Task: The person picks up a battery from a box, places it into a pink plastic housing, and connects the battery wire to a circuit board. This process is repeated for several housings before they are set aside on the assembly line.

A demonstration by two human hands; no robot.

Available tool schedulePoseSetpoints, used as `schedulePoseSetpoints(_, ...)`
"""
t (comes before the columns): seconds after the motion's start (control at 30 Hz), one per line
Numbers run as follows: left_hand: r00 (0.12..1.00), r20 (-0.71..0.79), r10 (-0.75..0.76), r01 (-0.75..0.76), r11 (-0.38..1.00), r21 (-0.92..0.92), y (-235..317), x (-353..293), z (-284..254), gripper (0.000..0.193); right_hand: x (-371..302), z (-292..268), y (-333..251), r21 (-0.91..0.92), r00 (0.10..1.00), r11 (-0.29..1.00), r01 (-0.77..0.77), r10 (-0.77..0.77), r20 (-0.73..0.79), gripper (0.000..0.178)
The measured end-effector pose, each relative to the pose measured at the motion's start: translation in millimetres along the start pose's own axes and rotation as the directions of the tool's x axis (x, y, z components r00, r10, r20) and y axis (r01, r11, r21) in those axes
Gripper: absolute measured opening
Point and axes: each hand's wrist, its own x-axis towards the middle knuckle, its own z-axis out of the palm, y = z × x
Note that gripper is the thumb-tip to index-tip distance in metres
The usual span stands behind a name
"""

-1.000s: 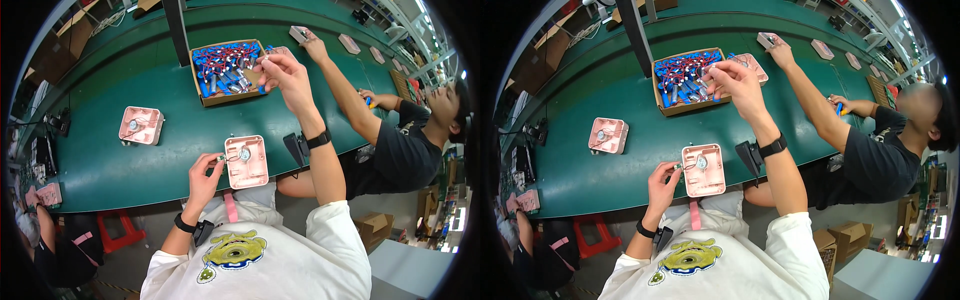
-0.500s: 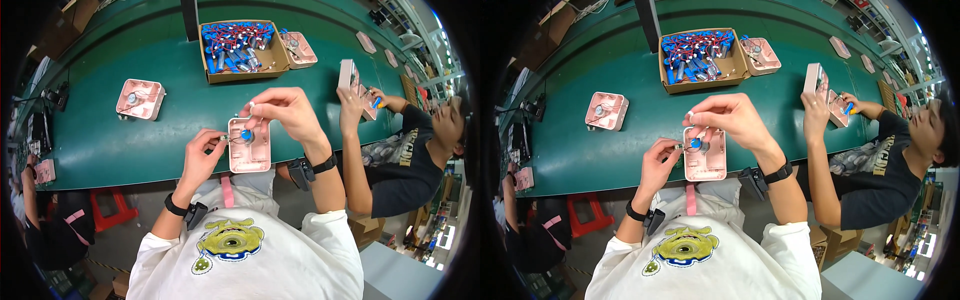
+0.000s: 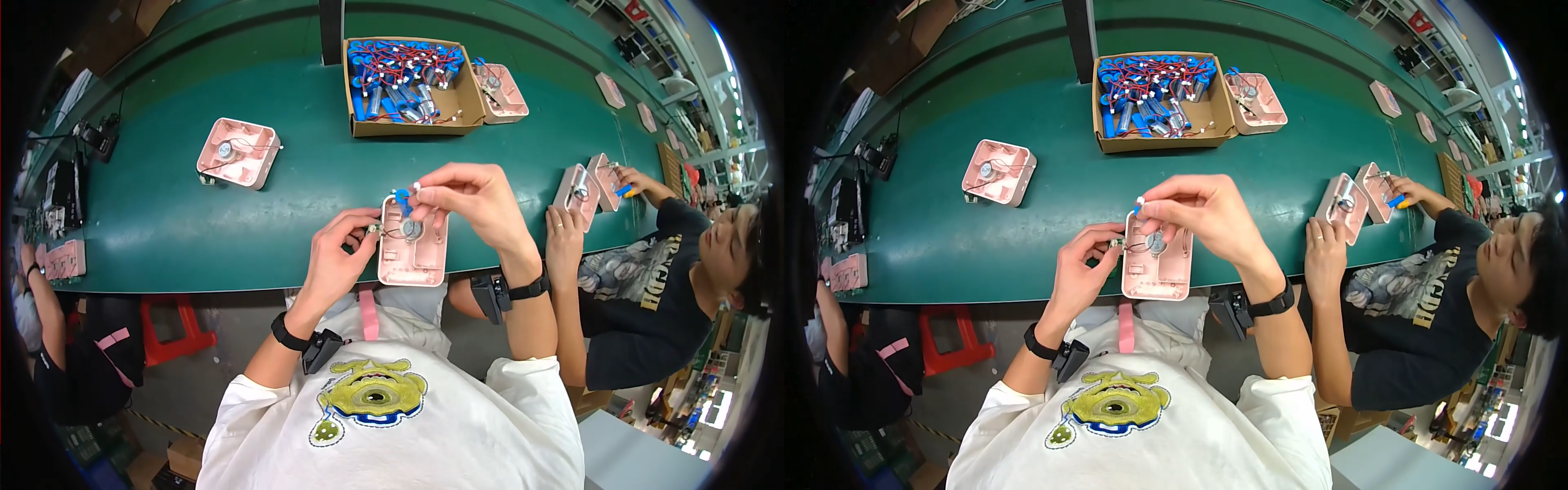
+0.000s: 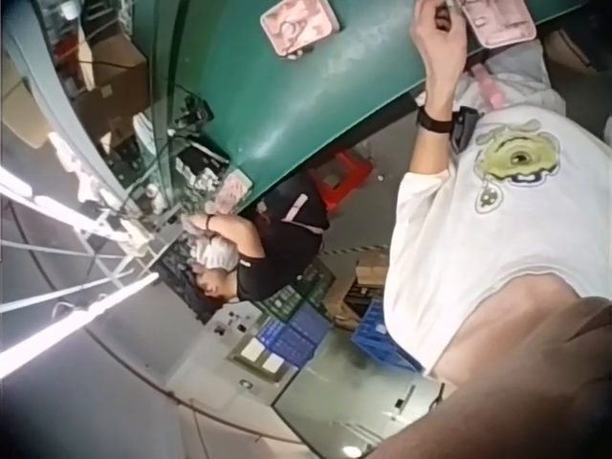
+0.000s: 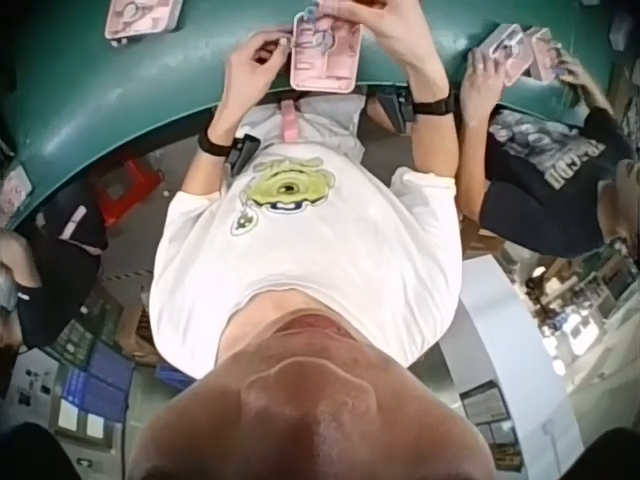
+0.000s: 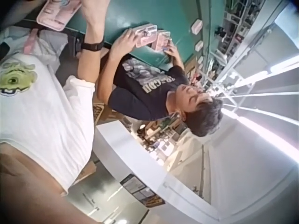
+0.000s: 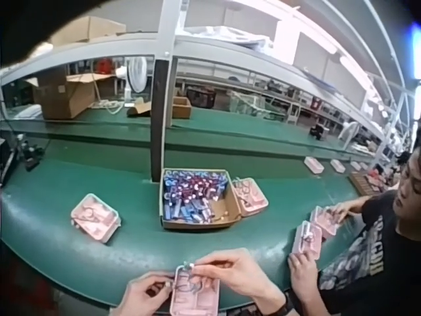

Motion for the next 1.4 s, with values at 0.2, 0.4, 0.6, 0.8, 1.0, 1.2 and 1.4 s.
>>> schedulePoseSetpoints(0.2, 0.997, -0.069, 0.048, -0.046, 0.999, 0.027, -1.3, -3.1, 7.3, 0.021, -23.7, 34.2, 18.6, -0.522, 0.998, 0.853, 0.021, -0.045, -0.034, 0.012)
schedulePoseSetpoints(0.4, 0.975, -0.157, 0.16, -0.145, 0.984, 0.1, -5.3, -7.8, 13.9, 0.022, -29.7, 59.3, 52.8, -0.721, 0.972, 0.69, 0.061, -0.206, -0.115, 0.014)
schedulePoseSetpoints(0.6, 0.959, -0.143, 0.245, -0.213, 0.955, 0.207, -1.3, -11.4, 13.5, 0.023, -31.0, 65.0, 58.4, -0.678, 0.96, 0.734, 0.049, -0.222, -0.171, 0.013)
schedulePoseSetpoints(0.8, 0.945, -0.138, 0.296, -0.255, 0.932, 0.256, 6.2, -14.0, 15.3, 0.022, -32.8, 66.8, 61.4, -0.705, 0.968, 0.709, 0.0, -0.177, -0.178, 0.011)
schedulePoseSetpoints(1.0, 0.91, -0.147, 0.388, -0.318, 0.88, 0.354, 6.1, -14.9, 19.8, 0.022, -32.7, 74.4, 61.5, -0.782, 0.959, 0.623, -0.024, -0.205, -0.193, 0.007)
schedulePoseSetpoints(1.2, 0.938, -0.105, 0.329, -0.285, 0.909, 0.302, 4.6, -6.3, 15.6, 0.023, -30.9, 66.8, 62.7, -0.78, 0.953, 0.625, -0.028, -0.218, -0.209, 0.012)
schedulePoseSetpoints(1.4, 1.0, 0.005, 0.015, -0.016, 0.969, 0.246, 23.6, 3.4, 1.2, 0.022, -55.6, 21.1, 7.6, -0.66, 0.948, 0.745, -0.097, -0.133, -0.29, 0.041)
